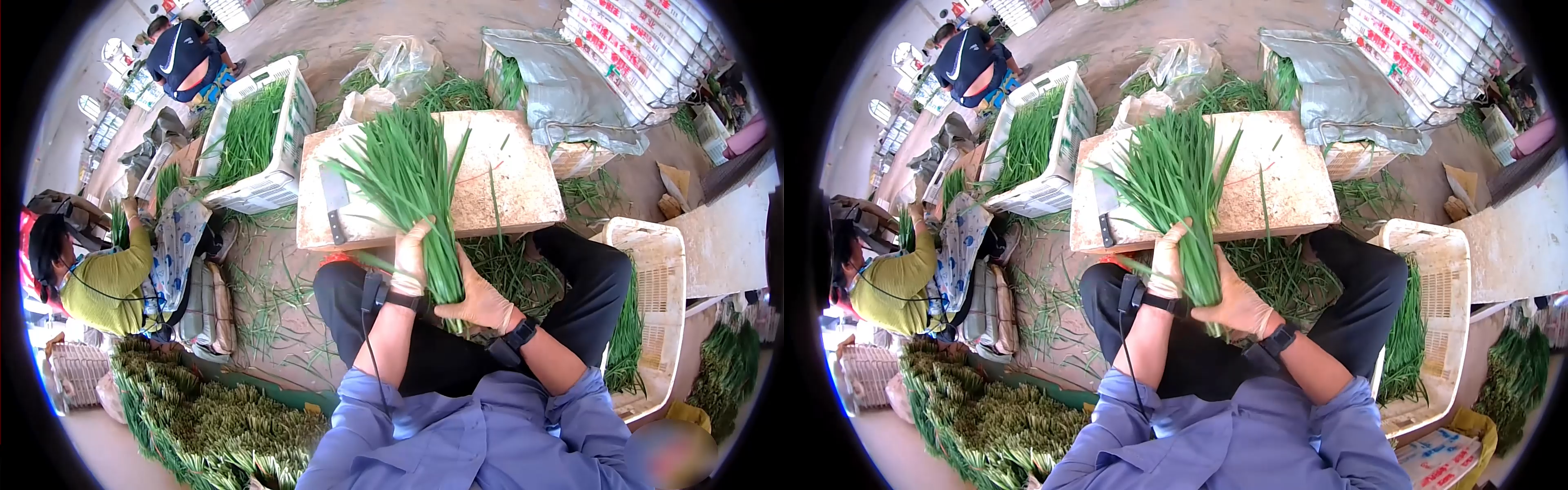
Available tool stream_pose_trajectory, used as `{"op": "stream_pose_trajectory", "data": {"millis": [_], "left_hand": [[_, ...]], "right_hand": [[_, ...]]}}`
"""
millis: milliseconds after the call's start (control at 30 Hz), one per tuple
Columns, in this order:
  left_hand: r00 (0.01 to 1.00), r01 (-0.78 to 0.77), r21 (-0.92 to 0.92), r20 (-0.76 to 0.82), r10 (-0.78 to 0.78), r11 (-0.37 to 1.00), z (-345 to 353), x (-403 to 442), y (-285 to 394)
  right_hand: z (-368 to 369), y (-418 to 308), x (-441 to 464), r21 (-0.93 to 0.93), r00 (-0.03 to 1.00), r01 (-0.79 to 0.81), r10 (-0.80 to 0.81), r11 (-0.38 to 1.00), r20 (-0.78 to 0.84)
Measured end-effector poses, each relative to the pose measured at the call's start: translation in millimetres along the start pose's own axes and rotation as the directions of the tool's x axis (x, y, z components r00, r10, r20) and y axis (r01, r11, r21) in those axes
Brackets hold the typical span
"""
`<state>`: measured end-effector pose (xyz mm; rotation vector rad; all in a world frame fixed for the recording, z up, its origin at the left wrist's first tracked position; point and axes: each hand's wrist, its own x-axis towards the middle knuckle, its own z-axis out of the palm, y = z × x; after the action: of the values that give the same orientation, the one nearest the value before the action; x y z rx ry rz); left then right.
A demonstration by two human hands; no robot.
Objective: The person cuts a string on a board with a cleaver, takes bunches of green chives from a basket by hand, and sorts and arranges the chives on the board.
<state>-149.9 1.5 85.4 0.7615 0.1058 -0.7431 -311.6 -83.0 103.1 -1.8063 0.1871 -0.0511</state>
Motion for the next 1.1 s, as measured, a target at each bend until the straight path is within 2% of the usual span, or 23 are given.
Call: {"op": "stream_pose_trajectory", "data": {"millis": [33,67,133,167,233,267,333,400,433,467,533,567,633,700,733,800,867,1000,1067,1100], "left_hand": [[1.000,-0.006,0.046,0.011,0.006,0.999,4.8,-3.4,-0.2],[0.995,-0.093,0.102,0.050,0.088,0.990,1.5,3.6,-9.6],[0.996,-0.093,0.180,0.024,0.090,0.979,4.4,1.1,-18.5],[0.997,-0.073,0.213,0.043,0.065,0.974,6.3,0.0,-21.1],[0.999,-0.018,0.224,-0.046,0.029,0.974,13.8,-1.0,-25.3],[0.996,0.010,0.228,-0.090,0.011,0.974,17.8,-1.8,-25.8],[0.995,0.049,0.079,0.079,-0.055,0.996,13.8,5.0,-28.3],[0.978,0.068,-0.041,0.201,-0.058,0.997,23.1,-4.5,-22.5],[0.970,0.020,-0.088,0.245,0.003,0.996,28.7,-3.5,-23.7],[0.948,0.027,-0.064,0.318,-0.006,0.998,30.3,-1.9,-19.5],[0.960,0.162,-0.115,0.250,-0.129,0.980,31.8,-5.9,-17.3],[0.941,0.200,-0.114,0.300,-0.158,0.973,30.0,-3.9,-18.7],[0.926,0.067,0.005,0.373,-0.064,0.998,40.8,-4.7,-25.2],[0.888,-0.079,0.164,0.460,-0.005,0.983,52.3,-12.5,-28.0],[0.903,-0.114,0.304,0.429,-0.029,0.946,51.1,-14.0,-27.2],[0.873,-0.274,0.447,0.488,0.024,0.851,53.5,-19.0,-32.3],[0.888,-0.261,0.463,0.460,0.022,0.847,47.1,-16.7,-38.7],[0.898,-0.361,0.517,0.416,0.140,0.776,59.0,-31.7,-32.5],[0.907,-0.295,0.595,0.420,0.023,0.748,43.9,-27.1,-34.0],[0.922,-0.296,0.718,0.388,-0.008,0.630,39.2,-35.0,-34.6]], "right_hand": [[-4.6,-2.6,0.1,0.037,0.999,-0.051,0.051,0.998,0.002],[-8.5,-4.2,0.8,0.072,0.995,-0.102,0.101,0.992,0.007],[-9.4,1.2,5.3,0.107,0.993,-0.112,0.117,0.988,-0.034],[-9.9,6.2,9.4,0.125,0.991,-0.117,0.124,0.985,-0.049],[-6.6,18.4,16.6,0.183,0.987,-0.089,0.112,0.979,-0.119],[-8.2,23.9,17.1,0.292,0.983,-0.110,0.146,0.950,-0.107],[-14.9,33.0,17.1,0.497,0.974,-0.149,0.213,0.855,-0.074],[-24.2,39.5,13.0,0.623,0.967,-0.161,0.248,0.766,-0.055],[-31.3,40.6,10.2,0.681,0.966,-0.177,0.259,0.711,-0.018],[-37.9,41.5,7.1,0.733,0.964,-0.193,0.265,0.652,0.018],[-49.7,45.0,-2.3,0.847,0.963,-0.209,0.253,0.489,0.091],[-53.7,52.9,-6.6,0.886,0.965,-0.196,0.242,0.421,0.098],[-59.6,67.3,-12.0,0.945,0.968,-0.175,0.225,0.277,0.114],[-61.4,80.0,-15.1,0.958,0.968,-0.187,0.208,0.217,0.141],[-61.9,83.4,-16.7,0.963,0.968,-0.191,0.198,0.187,0.154],[-63.8,89.2,-21.4,0.966,0.970,-0.170,0.205,0.196,0.129],[-65.6,97.7,-22.7,0.975,0.976,-0.159,0.174,0.158,0.131],[-72.5,84.6,-23.7,0.979,0.996,-0.032,0.086,0.200,0.015],[-78.0,108.5,-21.8,0.985,0.997,-0.063,0.043,0.162,0.057],[-79.2,120.9,-21.2,0.986,0.997,-0.074,0.041,0.151,0.069]]}}
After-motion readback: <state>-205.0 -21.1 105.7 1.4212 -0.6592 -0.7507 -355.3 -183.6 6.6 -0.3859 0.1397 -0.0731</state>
